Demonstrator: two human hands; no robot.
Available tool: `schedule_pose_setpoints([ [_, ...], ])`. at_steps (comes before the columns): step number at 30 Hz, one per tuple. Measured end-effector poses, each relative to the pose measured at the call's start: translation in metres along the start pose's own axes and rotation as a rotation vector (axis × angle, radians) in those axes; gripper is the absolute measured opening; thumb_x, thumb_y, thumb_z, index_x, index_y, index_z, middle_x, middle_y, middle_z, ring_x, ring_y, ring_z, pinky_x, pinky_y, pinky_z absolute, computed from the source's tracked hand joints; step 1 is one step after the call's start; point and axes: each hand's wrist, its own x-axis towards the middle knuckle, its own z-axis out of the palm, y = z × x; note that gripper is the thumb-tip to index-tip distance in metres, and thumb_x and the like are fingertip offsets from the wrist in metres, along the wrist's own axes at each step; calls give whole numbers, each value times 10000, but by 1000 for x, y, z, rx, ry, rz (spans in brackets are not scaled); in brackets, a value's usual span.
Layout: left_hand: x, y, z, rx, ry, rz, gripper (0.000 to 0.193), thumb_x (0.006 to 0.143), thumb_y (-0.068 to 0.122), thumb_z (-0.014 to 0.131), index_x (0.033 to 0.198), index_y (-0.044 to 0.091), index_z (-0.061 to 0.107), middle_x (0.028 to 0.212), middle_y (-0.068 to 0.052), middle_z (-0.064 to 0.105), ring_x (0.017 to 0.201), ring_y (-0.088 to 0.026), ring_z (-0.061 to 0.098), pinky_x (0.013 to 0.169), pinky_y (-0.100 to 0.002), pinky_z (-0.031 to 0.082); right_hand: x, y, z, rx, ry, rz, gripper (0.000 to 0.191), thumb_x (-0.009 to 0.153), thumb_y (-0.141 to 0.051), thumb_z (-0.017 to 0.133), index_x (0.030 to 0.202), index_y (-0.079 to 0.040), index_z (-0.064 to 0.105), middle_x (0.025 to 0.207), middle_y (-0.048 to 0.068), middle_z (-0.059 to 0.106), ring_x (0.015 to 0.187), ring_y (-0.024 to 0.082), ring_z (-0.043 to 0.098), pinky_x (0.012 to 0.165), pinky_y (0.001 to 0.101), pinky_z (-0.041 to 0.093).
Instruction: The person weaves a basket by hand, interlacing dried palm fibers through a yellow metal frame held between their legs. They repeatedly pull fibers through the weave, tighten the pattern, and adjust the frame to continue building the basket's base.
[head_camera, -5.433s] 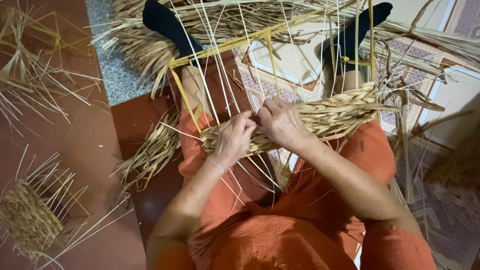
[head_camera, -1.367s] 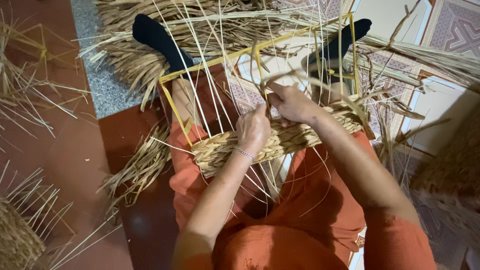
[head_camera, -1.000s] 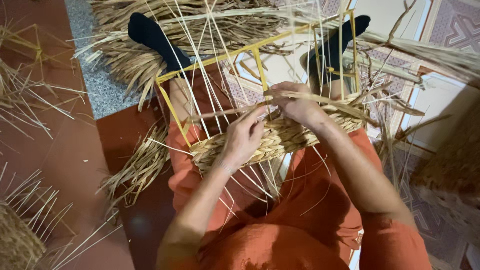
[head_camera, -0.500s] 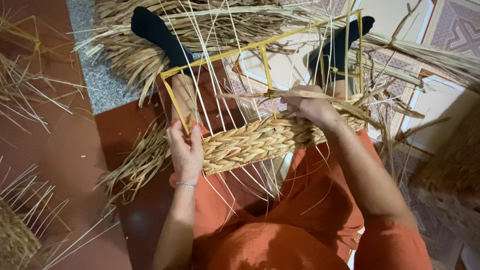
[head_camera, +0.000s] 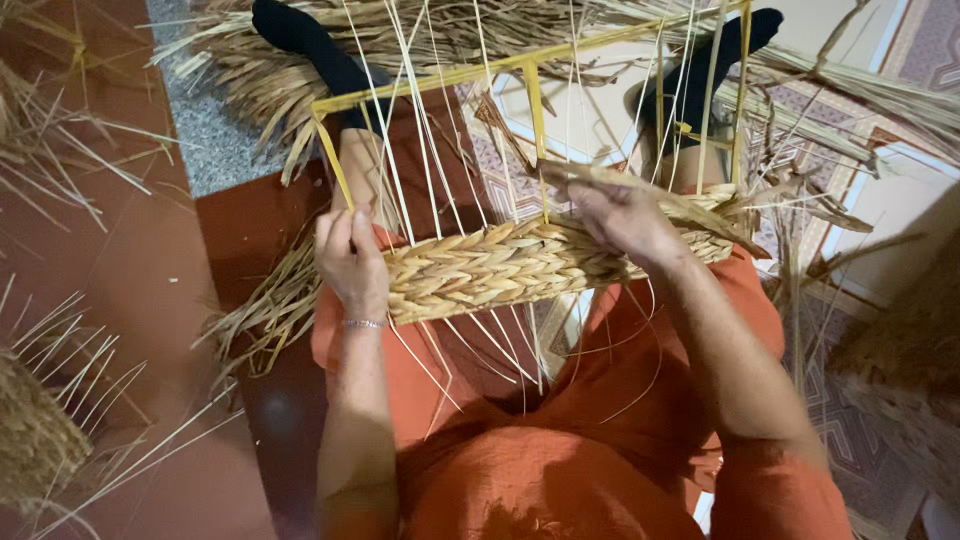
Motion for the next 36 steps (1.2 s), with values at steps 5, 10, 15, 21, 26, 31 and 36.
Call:
schedule_pose_setpoints([
  [5,20,-11,-9,3,-14,119,192,1054,93,594,1073,-48,722,1008,-121,666,905,-255,667,797,-369,526,-7,37,5,618,11,-30,226,995,-266,474,1038,-108,629,662,-4,563,535,120,461,477,303,384],
  [10,31,-14,-1,-14,-31,129,146,1039,51,623,1044,-44,734,962,-116,648,816,-230,651,716,-346,511,-21,72,-1,1167,-297,-221,259,1088,-242,501,863,-125,557,651,-35,466,538,95,409,463,269,323],
  [15,32,-11,0,-26,-10,197,123,1041,19,622,1044,-61,716,980,-119,643,807,-226,633,683,-337,492,-36,73,0,557,-129,-78,202,961,-131,568,1136,-81,657,606,-87,426,481,70,347,409,241,257],
  [21,38,-9,-8,-58,-47,192,114,1046,40,642,1052,-42,721,1008,-118,649,848,-229,648,722,-333,508,-51,68,-7,876,-19,-229,426,917,-217,635,1292,-18,668,721,-47,539,530,48,424,444,198,343],
  [26,39,-19,-10,-40,-122,223,98,1064,43,655,1067,-22,728,1031,-111,640,929,-207,655,807,-328,522,-65,108,-17,1168,-181,-268,406,947,-379,704,1154,-34,652,876,35,664,539,84,472,433,224,421],
  [31,43,-23,-16,-251,-228,-60,157,1017,82,665,1144,-9,675,1035,-63,638,795,-126,637,684,-283,525,-56,127,-37,364,64,-367,267,985,-211,730,1079,36,690,1043,82,769,665,72,576,561,243,486],
  [36,44,12,-31,-114,-199,40,320,1005,36,648,1309,-41,583,1151,-94,632,917,-142,615,786,-287,536,-63,121,-44,1325,138,-462,221,1076,-301,668,1115,-84,654,831,38,654,523,68,414,521,233,372],
])
